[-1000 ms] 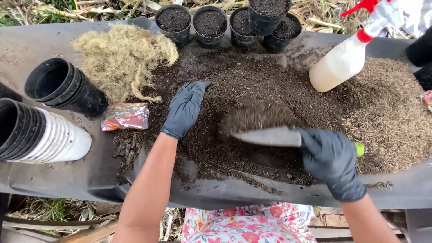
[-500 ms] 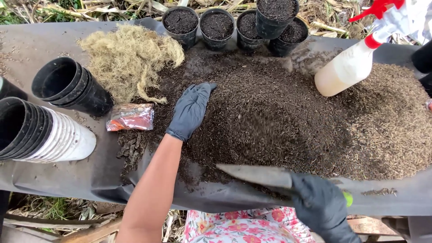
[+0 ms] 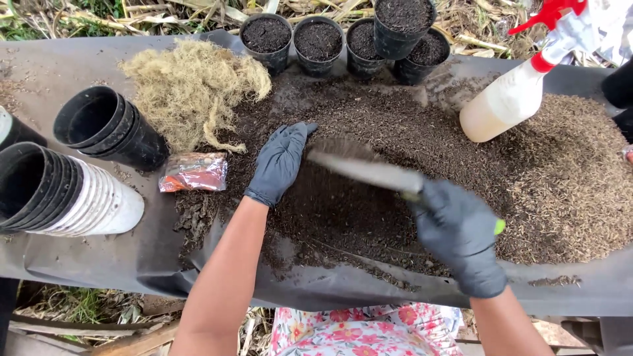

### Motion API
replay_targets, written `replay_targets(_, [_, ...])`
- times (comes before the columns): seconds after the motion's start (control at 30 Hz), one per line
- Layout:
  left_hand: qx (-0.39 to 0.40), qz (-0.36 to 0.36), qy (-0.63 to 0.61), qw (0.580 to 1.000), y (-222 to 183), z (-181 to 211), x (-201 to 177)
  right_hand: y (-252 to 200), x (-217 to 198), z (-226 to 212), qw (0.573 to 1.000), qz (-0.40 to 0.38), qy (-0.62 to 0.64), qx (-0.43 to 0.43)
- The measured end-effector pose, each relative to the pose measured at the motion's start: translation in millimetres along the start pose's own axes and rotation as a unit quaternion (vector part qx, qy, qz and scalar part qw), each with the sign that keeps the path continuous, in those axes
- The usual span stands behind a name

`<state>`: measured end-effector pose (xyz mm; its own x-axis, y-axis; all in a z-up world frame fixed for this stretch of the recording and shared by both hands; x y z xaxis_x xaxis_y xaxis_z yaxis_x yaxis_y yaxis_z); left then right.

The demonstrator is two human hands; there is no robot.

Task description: Mixing soil on a workbench and filling small plastic pots using a hand trowel and a spray bottle.

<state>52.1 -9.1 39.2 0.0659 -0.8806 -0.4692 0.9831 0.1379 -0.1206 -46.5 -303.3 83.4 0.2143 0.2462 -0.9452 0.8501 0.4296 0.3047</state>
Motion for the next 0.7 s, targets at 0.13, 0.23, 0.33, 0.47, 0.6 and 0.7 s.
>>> replay_targets(0.13, [0.039,0.016,-0.006,0.999,5.6,-9.1,9.0,2.3,-46.0,11.7,0.988,0.141,-0.060,0.035])
replay_targets(0.23, [0.066,0.037,0.074,0.994,-16.5,15.7,2.5,-0.3,-52.1,14.5,0.975,0.151,-0.159,0.035])
replay_targets(0.33, [0.098,0.058,0.196,0.974,-34.8,34.8,2.6,15.2,-56.6,0.5,0.969,0.053,-0.217,0.103])
replay_targets(0.47, [0.115,0.041,0.298,0.947,-37.9,41.3,13.5,3.8,-20.7,-32.3,0.930,0.076,-0.360,-0.014])
replay_targets(0.6, [0.174,0.037,0.242,0.954,-28.1,25.4,15.8,-6.9,-27.9,-33.5,0.933,0.092,-0.346,-0.023])
replay_targets(0.7, [0.260,0.025,0.132,0.956,-36.9,40.1,5.9,-16.9,-30.0,-13.9,0.965,0.086,-0.248,0.007])
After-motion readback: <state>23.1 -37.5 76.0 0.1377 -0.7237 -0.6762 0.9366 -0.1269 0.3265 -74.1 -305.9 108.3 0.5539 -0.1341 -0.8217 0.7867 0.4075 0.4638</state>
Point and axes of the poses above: each hand's wrist, its own y-axis towards the middle knuckle, its own x-axis out of the palm, z = x × y, the point moved 7 cm from there along y, towards the middle knuckle, and after that the axes turned 10 degrees about -x, right-handed, at the moved point
